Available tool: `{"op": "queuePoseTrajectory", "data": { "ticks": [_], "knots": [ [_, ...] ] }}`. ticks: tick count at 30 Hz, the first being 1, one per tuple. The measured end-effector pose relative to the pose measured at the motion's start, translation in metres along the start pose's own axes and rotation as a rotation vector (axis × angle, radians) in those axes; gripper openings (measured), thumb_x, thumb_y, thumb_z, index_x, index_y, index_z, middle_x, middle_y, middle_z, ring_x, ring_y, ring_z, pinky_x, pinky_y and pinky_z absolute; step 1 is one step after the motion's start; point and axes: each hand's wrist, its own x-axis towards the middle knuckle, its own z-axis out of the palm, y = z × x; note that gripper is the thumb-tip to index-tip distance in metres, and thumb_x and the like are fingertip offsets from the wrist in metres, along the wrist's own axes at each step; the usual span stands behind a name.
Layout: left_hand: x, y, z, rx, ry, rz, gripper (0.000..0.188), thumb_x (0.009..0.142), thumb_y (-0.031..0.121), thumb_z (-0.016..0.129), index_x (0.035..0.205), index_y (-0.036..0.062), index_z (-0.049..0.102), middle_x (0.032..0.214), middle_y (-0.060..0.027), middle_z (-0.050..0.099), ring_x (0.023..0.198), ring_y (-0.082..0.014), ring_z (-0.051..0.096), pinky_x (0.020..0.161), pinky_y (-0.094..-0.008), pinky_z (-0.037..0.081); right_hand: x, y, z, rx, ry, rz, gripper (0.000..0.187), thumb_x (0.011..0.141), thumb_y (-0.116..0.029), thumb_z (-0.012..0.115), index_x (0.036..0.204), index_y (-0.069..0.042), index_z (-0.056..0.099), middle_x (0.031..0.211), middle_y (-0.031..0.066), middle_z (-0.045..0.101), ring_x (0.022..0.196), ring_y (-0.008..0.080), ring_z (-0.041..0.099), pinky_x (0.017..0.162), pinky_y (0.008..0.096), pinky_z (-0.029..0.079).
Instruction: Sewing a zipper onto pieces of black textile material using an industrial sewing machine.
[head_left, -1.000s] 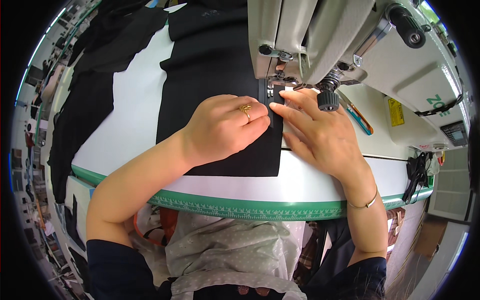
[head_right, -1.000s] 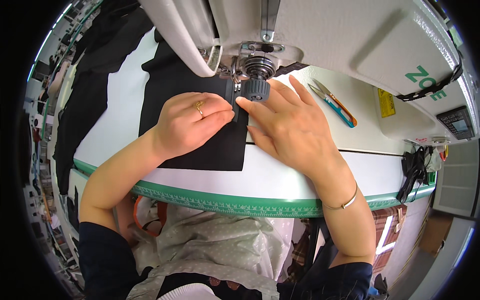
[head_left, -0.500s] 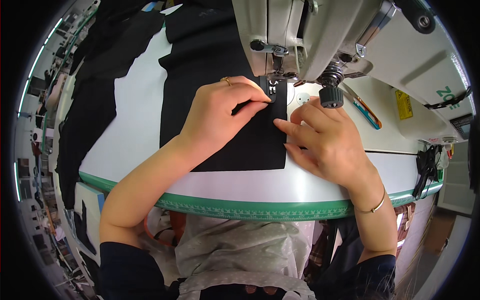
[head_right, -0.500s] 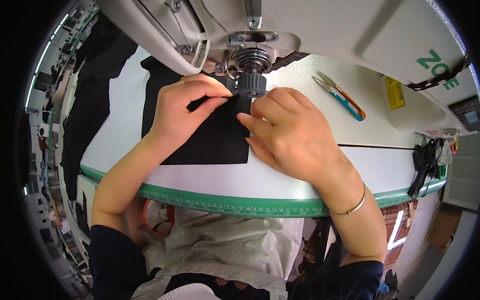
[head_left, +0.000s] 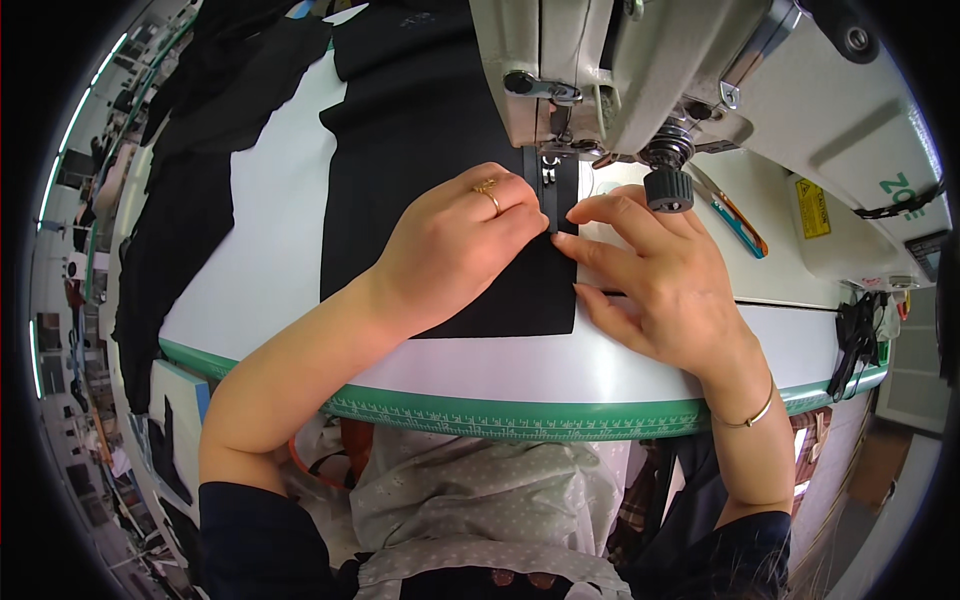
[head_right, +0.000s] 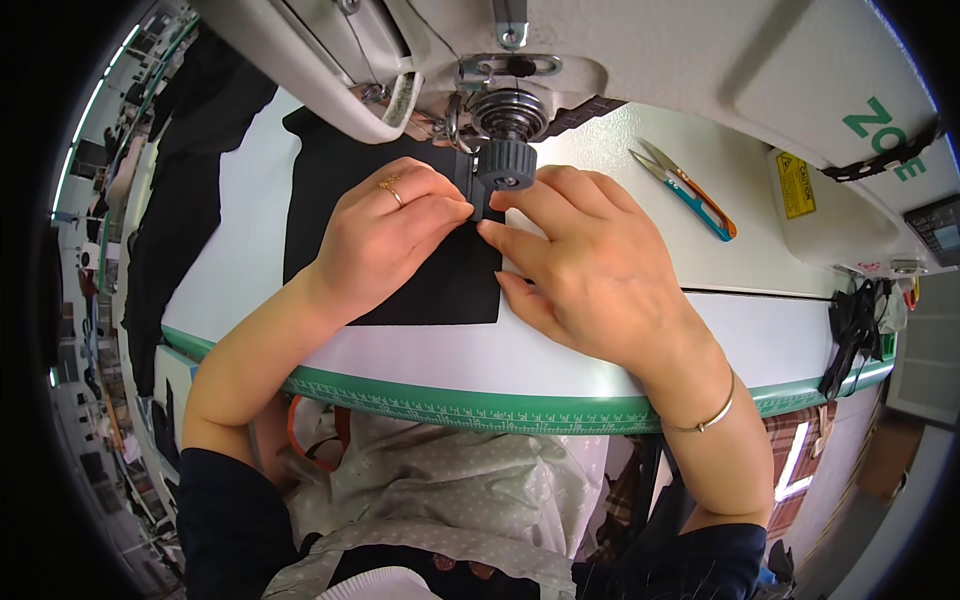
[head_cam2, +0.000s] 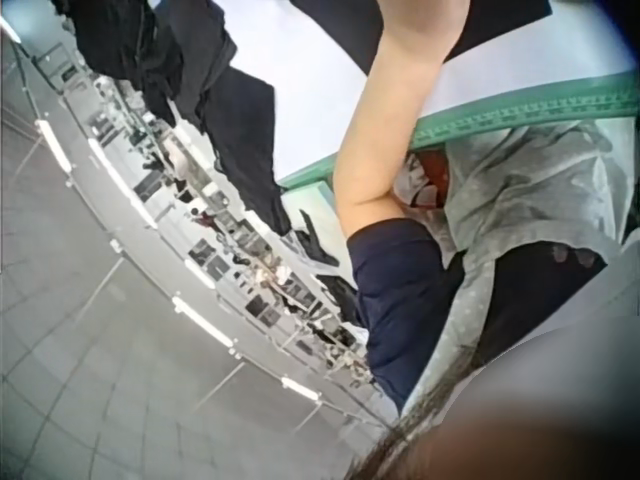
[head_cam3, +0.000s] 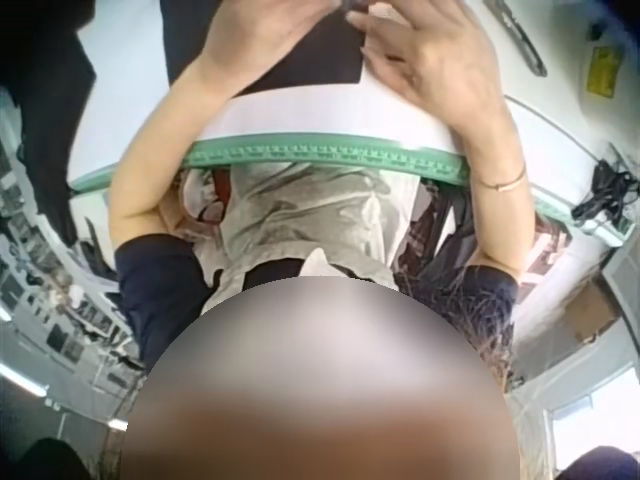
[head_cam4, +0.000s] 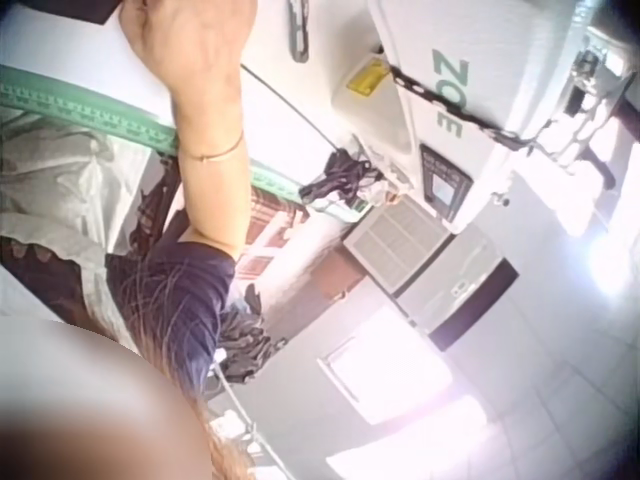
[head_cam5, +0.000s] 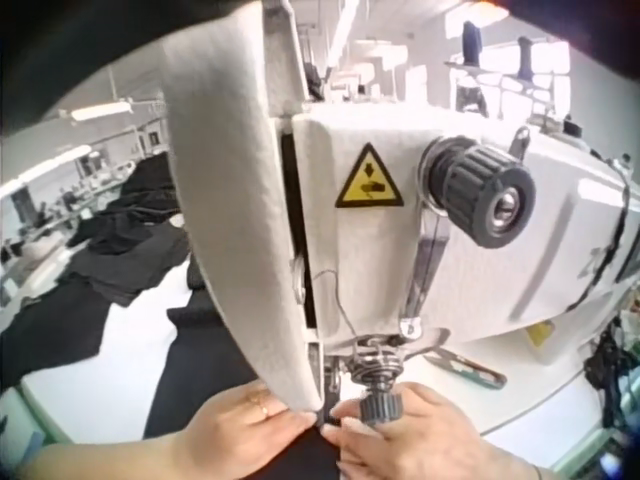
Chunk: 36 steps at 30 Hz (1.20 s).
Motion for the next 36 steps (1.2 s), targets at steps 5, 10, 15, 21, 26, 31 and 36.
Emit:
{"op": "queuePoseTrajectory", "data": {
  "ticks": [5, 10, 15, 21, 26, 31, 36],
  "knots": [
    [0.001, -0.005, 0.002, 0.010, 0.007, 0.025, 0.011, 0.074, 0.001, 0.071, 0.083, 0.0023, 0.066, 0.087, -0.0041, 0.062, 0.085, -0.0208, 0.064, 0.070, -0.0303, 0.055, 0.001, 0.002, 0.003, -0.025, 0.005, 0.008, 0.034, 0.072, -0.014, 0.074, 0.106, -0.006, 0.074, 0.108, 0.0062, 0.069, 0.106, 0.0284, 0.061, 0.093, 0.0390, 0.049],
    [0.004, -0.014, 0.004, 0.047, 0.027, 0.057, 0.012, 0.074, 0.001, 0.070, 0.085, 0.0034, 0.066, 0.087, -0.0034, 0.062, 0.087, -0.0202, 0.063, 0.072, -0.0297, 0.055, 0.003, 0.002, 0.003, -0.088, -0.018, 0.059, 0.034, 0.076, -0.016, 0.072, 0.109, -0.007, 0.073, 0.109, 0.0065, 0.068, 0.106, 0.0286, 0.061, 0.093, 0.0394, 0.049],
    [0.008, -0.020, 0.007, 0.128, 0.062, 0.123, 0.011, 0.073, 0.001, 0.069, 0.080, 0.0057, 0.062, 0.085, -0.0027, 0.056, 0.086, -0.0186, 0.061, 0.071, -0.0275, 0.055, 0.005, 0.003, 0.003, -0.126, 0.010, 0.045, 0.037, 0.078, -0.017, 0.071, 0.114, -0.008, 0.071, 0.114, 0.0063, 0.067, 0.108, 0.0286, 0.059, 0.095, 0.0407, 0.048],
    [0.004, -0.013, 0.004, 0.240, -0.001, 0.141, 0.013, 0.069, 0.003, 0.067, 0.074, 0.0075, 0.056, 0.084, -0.0028, 0.053, 0.083, -0.0169, 0.058, 0.070, -0.0260, 0.056, 0.002, 0.005, 0.007, -0.168, -0.014, 0.047, 0.041, 0.079, -0.019, 0.072, 0.119, -0.009, 0.070, 0.120, 0.0023, 0.068, 0.112, 0.0252, 0.059, 0.105, 0.0434, 0.044],
    [0.003, -0.015, 0.005, 0.272, 0.005, 0.163, 0.013, 0.069, 0.003, 0.067, 0.075, 0.0075, 0.057, 0.085, -0.0028, 0.053, 0.084, -0.0163, 0.059, 0.070, -0.0254, 0.056, 0.003, 0.002, 0.005, -0.204, -0.030, 0.056, 0.041, 0.079, -0.019, 0.072, 0.120, -0.010, 0.070, 0.120, -0.0009, 0.068, 0.113, 0.0208, 0.059, 0.109, 0.0444, 0.042],
    [0.003, -0.015, 0.002, 0.209, -0.021, 0.110, 0.017, 0.073, -0.001, 0.071, 0.090, 0.0008, 0.068, 0.093, -0.0050, 0.066, 0.081, -0.0198, 0.064, 0.070, -0.0276, 0.056, 0.003, 0.002, 0.007, -0.191, -0.024, 0.086, 0.041, 0.080, -0.019, 0.071, 0.120, -0.010, 0.070, 0.122, -0.0009, 0.068, 0.113, 0.0212, 0.059, 0.111, 0.0447, 0.040],
    [0.006, -0.021, 0.001, 0.212, -0.023, 0.120, 0.016, 0.075, -0.001, 0.071, 0.090, 0.0013, 0.068, 0.094, -0.0052, 0.068, 0.080, -0.0213, 0.064, 0.071, -0.0290, 0.056, 0.004, 0.002, 0.008, -0.212, -0.031, 0.100, 0.041, 0.081, -0.020, 0.070, 0.121, -0.010, 0.070, 0.124, 0.0002, 0.068, 0.113, 0.0237, 0.059, 0.110, 0.0450, 0.041]
  ]
}}
